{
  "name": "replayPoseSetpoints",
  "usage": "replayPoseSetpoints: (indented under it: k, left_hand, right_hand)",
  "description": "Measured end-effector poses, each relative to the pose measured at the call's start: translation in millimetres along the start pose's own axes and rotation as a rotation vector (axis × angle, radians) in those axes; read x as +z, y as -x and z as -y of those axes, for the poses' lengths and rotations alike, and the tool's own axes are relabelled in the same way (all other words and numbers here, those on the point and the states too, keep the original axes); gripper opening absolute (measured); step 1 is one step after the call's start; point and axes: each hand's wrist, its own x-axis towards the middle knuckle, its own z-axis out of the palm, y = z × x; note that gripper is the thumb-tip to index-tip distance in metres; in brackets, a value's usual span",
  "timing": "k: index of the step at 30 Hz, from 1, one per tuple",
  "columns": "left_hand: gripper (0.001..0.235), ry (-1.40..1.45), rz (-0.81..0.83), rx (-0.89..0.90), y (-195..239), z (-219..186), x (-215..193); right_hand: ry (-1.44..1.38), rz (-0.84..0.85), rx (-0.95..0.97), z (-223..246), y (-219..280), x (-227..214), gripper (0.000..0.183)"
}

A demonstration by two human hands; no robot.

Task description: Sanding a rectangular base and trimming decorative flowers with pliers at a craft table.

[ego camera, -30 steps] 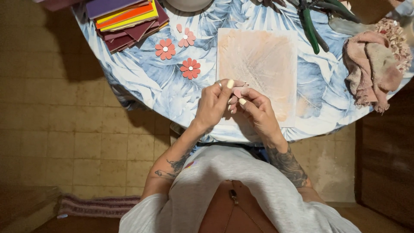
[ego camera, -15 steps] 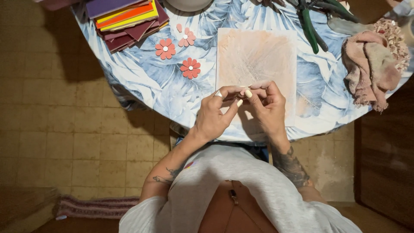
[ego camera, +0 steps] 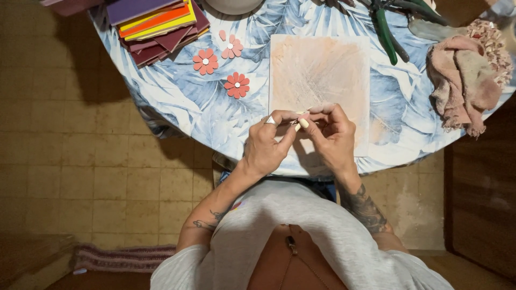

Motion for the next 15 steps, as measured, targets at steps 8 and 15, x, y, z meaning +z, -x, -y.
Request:
replayPoseSetpoints:
  k: [8,15]
  left_hand:
    - [0.015,0.012,0.003,-0.020,2.8,4.9,0.6]
    - [0.014,-0.010,-0.010,-0.022,4.5,5.4,0.5]
  right_hand:
    - [0.019,0.012,-0.047,1.7,0.3,1.5,0.021]
    - [0.018,0.039,-0.044,2.9,0.4,1.4,0.023]
